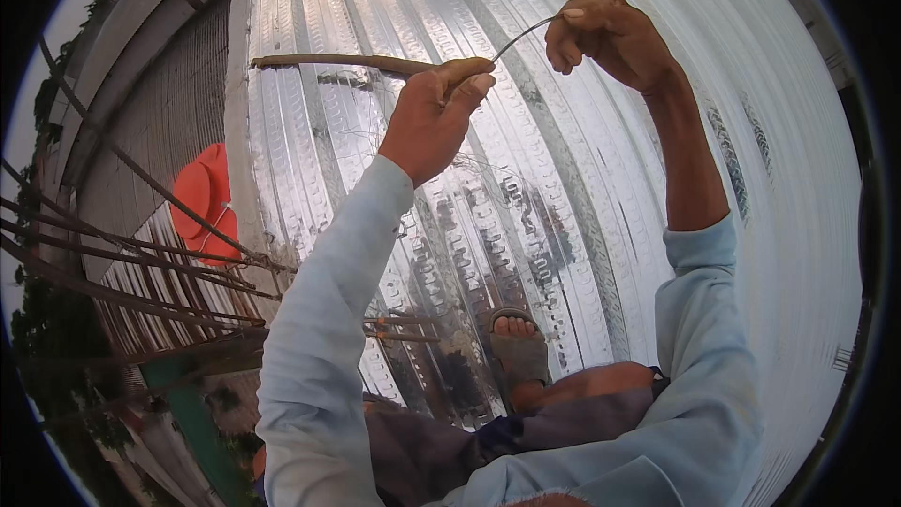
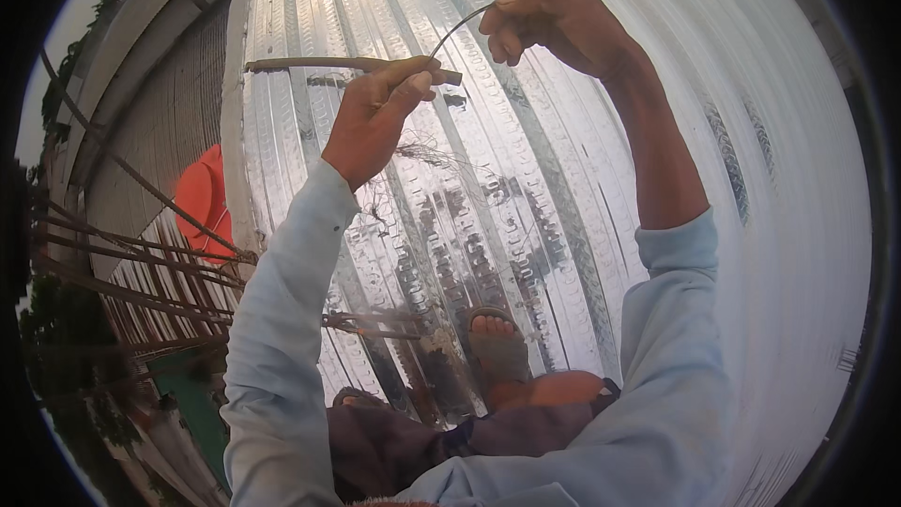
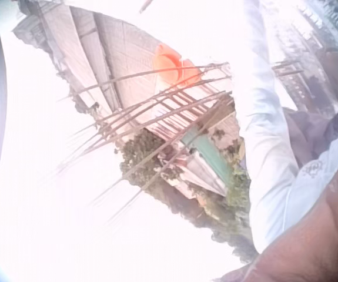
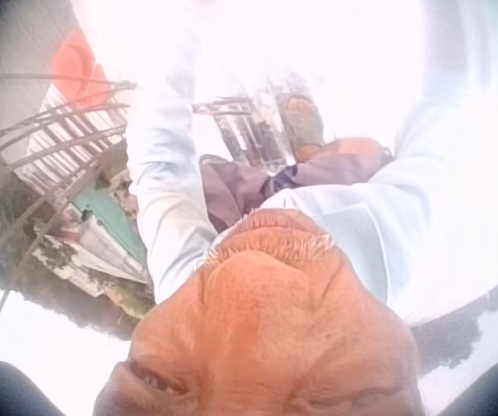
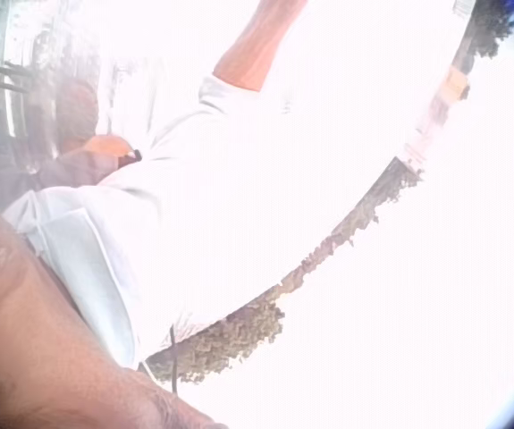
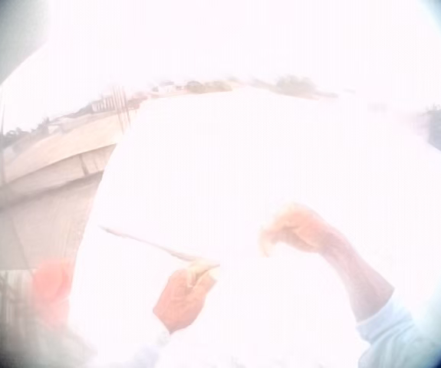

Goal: The person works on a corrugated metal roof, using pliers to manipulate and secure metal rods and wires. The person repeatedly adjusts the position of the rods and ties them together, occasionally repositioning on the roof to reach different sections.

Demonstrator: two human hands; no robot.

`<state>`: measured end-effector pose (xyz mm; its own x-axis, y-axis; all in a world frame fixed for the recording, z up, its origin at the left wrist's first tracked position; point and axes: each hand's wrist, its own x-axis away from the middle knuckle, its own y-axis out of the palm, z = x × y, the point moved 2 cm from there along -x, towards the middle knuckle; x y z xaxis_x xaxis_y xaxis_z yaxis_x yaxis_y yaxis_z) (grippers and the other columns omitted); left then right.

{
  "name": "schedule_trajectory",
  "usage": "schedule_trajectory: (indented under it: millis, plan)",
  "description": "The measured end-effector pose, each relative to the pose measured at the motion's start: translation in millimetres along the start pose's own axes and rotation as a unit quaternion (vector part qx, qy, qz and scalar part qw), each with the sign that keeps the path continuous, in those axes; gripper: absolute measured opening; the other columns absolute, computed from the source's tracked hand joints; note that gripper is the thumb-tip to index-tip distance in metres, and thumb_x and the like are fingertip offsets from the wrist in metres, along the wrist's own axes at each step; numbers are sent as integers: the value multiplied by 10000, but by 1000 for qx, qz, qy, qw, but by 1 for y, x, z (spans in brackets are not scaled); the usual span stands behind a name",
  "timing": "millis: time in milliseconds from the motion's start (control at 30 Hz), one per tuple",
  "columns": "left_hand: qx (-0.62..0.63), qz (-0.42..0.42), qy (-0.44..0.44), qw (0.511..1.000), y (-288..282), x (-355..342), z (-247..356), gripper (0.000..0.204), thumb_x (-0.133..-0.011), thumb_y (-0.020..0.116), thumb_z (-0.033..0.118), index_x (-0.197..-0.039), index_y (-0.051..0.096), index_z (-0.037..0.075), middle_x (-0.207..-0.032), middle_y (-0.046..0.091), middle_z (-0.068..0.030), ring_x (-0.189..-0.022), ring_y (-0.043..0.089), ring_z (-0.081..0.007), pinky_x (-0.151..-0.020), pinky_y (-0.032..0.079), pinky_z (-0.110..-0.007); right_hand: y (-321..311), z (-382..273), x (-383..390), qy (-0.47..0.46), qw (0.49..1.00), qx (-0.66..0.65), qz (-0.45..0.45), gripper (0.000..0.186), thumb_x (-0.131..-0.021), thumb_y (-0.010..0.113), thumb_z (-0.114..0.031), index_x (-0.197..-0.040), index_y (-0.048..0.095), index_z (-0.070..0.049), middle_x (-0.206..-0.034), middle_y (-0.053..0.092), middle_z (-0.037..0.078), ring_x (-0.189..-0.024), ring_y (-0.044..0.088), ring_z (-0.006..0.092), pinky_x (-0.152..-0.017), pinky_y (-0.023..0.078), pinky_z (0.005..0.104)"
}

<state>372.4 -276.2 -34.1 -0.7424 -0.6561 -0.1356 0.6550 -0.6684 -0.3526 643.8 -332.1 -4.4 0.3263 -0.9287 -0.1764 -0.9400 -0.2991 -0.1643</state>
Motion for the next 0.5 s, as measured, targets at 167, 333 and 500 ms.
schedule_trajectory:
  millis: [167,333,500]
  plan:
    - [194,-9,-140,971,-38,26,8,402,-1049,584,327,-1261,618,-12,-1041,706,-147,-901,726,-229,-762,617,-329,60,41,-57,23,954,-122,272,537,-1076,443,-411,-1342,585,34,-896,712,145,-831,708,249,-785,583,391]
    - [223,129,-173,951,-99,59,-14,343,-1066,555,276,-1247,607,-11,-1072,696,-146,-937,731,-258,-754,643,-372,186,61,-53,164,986,-34,-17,494,-991,636,-392,-1263,667,19,-991,744,151,-921,733,250,-789,600,389]
    - [243,149,-150,947,-124,87,-21,370,-1069,549,298,-1261,594,-15,-1112,686,-171,-989,724,-279,-804,638,-383,237,52,-69,165,977,-17,-134,312,-945,658,-242,-1087,745,22,-900,728,104,-860,708,174,-734,581,315]
